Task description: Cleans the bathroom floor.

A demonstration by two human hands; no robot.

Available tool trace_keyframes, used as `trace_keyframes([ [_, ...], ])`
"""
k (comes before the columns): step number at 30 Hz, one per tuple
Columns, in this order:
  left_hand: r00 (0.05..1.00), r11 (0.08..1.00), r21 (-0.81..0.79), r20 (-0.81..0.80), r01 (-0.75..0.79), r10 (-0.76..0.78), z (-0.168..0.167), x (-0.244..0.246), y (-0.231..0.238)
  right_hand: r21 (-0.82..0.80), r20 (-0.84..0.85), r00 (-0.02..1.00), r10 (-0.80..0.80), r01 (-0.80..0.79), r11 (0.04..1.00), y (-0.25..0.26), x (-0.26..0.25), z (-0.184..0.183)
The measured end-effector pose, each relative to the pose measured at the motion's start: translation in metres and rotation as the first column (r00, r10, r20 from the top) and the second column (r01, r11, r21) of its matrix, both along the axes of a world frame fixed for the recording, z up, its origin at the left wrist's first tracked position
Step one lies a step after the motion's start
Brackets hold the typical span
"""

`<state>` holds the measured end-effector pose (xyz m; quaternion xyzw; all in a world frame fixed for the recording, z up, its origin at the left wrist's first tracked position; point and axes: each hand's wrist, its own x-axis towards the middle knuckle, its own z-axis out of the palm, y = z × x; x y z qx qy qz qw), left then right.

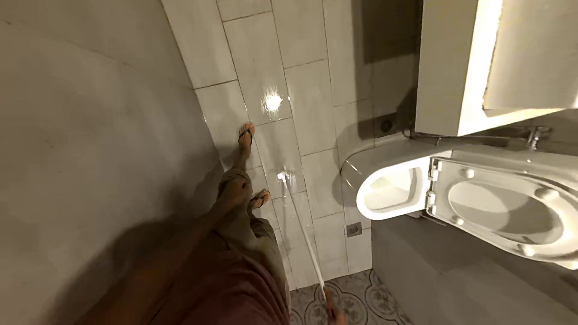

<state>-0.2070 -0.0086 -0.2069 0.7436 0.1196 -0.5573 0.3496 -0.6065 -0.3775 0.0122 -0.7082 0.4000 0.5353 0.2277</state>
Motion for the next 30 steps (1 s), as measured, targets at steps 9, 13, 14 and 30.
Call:
trace_keyframes([
  [9,0.967,0.952,0.182,-0.024,-0.247,0.255,0.028,0.11,0.078,0.098,0.44,0.875,0.2,-0.268,0.958,0.148,0.575,-0.238],
  [13,0.948,0.916,0.246,0.037,-0.316,0.317,0.033,0.116,0.106,0.09,0.431,0.87,0.239,-0.305,0.948,0.177,0.698,-0.239],
  [14,0.942,0.91,0.246,0.047,-0.333,0.332,0.033,0.11,0.108,0.073,0.417,0.871,0.259,-0.316,0.946,0.174,0.697,-0.233],
  [30,0.989,0.991,0.075,-0.109,0.111,-0.102,0.166,-0.026,-0.025,-0.014,-0.017,0.988,0.153,-0.153,0.988,-0.001,-0.011,-0.049],
])
